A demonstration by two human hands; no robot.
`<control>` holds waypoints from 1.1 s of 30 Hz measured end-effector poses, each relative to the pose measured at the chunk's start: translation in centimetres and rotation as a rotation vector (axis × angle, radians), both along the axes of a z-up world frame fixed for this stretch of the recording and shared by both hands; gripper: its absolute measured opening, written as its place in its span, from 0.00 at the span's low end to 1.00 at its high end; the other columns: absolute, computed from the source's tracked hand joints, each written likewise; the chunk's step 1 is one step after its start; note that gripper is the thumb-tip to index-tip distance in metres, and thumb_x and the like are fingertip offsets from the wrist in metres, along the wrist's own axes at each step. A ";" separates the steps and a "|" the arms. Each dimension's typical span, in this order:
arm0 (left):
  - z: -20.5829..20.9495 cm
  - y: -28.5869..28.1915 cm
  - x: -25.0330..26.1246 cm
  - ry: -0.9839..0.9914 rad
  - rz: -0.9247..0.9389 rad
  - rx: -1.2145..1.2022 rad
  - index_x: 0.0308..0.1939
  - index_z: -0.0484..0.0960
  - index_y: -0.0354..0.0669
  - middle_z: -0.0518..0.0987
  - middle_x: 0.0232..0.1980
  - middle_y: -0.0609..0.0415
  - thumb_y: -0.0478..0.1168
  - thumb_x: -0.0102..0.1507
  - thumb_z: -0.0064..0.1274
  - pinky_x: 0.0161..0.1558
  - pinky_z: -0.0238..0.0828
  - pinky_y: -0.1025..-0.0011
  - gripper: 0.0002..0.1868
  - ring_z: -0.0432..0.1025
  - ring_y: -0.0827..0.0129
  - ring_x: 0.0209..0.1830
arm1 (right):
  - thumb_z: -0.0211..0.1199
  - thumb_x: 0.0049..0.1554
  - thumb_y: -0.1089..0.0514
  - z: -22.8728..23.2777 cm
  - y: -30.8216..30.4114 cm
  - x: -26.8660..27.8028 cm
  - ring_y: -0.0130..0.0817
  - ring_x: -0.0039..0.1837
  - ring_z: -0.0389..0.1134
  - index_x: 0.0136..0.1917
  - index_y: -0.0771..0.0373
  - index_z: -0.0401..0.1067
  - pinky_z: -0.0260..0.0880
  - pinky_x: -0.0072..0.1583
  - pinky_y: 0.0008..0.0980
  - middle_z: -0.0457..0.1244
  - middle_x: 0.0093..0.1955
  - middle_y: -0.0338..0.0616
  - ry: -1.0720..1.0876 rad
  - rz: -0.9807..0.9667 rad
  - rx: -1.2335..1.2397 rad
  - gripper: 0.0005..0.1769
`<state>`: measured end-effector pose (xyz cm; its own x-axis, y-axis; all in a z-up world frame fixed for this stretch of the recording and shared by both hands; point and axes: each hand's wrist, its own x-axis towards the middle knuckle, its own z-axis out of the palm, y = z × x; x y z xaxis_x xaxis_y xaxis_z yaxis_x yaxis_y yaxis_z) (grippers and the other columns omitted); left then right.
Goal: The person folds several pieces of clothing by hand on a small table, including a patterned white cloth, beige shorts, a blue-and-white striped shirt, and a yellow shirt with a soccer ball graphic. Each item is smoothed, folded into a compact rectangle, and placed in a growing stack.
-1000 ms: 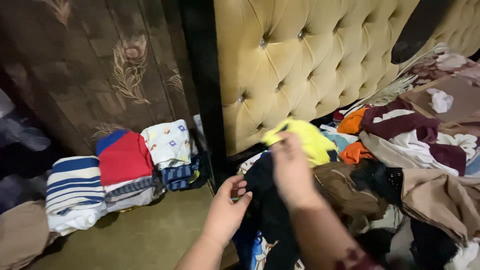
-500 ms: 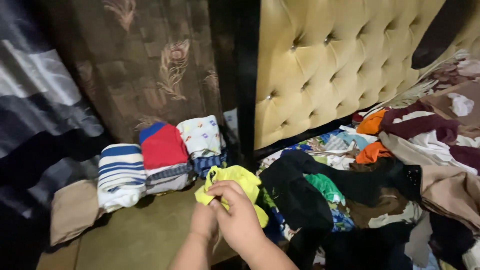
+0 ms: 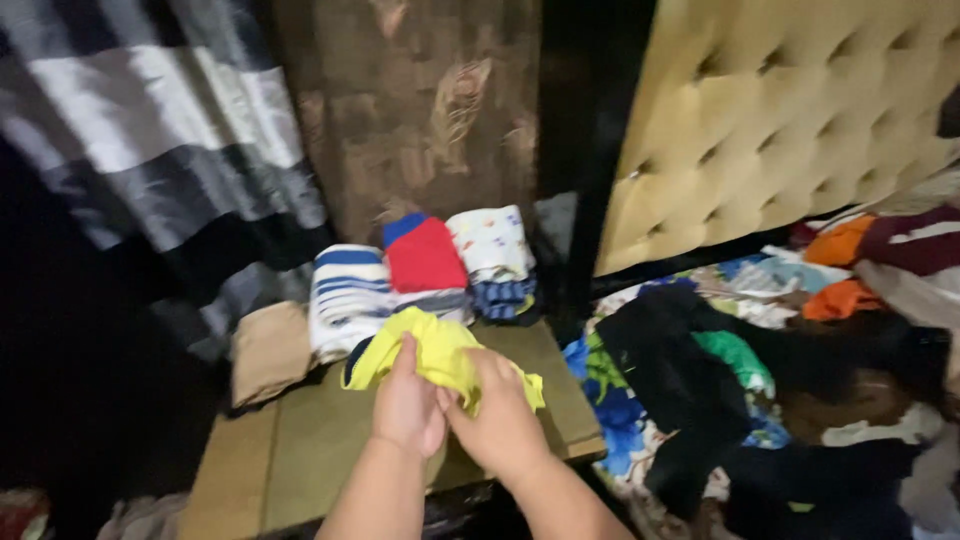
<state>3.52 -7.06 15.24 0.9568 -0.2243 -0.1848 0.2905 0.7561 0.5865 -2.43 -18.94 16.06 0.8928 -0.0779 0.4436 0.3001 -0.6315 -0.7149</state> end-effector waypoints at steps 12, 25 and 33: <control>2.7 9.7 -2.4 0.045 0.124 -0.199 0.62 0.71 0.44 0.77 0.59 0.50 0.48 0.70 0.39 0.60 0.68 0.48 0.20 0.73 0.56 0.58 | 0.68 0.41 0.65 0.5 7.5 -0.6 0.53 0.70 0.57 0.72 0.54 0.63 0.63 0.63 0.47 0.56 0.73 0.48 0.242 -0.097 -0.136 0.45; 0.0 15.3 -2.0 0.053 0.371 0.837 0.52 0.82 0.32 0.84 0.41 0.52 0.46 0.65 0.55 0.40 0.71 0.66 0.20 0.77 0.65 0.37 | 0.61 0.61 0.54 -1.9 5.7 3.2 0.49 0.49 0.73 0.58 0.60 0.75 0.74 0.52 0.42 0.69 0.50 0.49 0.491 -0.232 0.332 0.14; 0.3 15.3 -2.4 0.199 0.161 0.064 0.48 0.77 0.37 0.80 0.34 0.50 0.45 0.67 0.51 0.22 0.72 0.78 0.14 0.73 0.70 0.22 | 0.65 0.40 0.67 -2.3 7.1 1.3 0.52 0.65 0.62 0.69 0.67 0.60 0.67 0.62 0.43 0.57 0.66 0.58 -0.121 0.102 0.125 0.42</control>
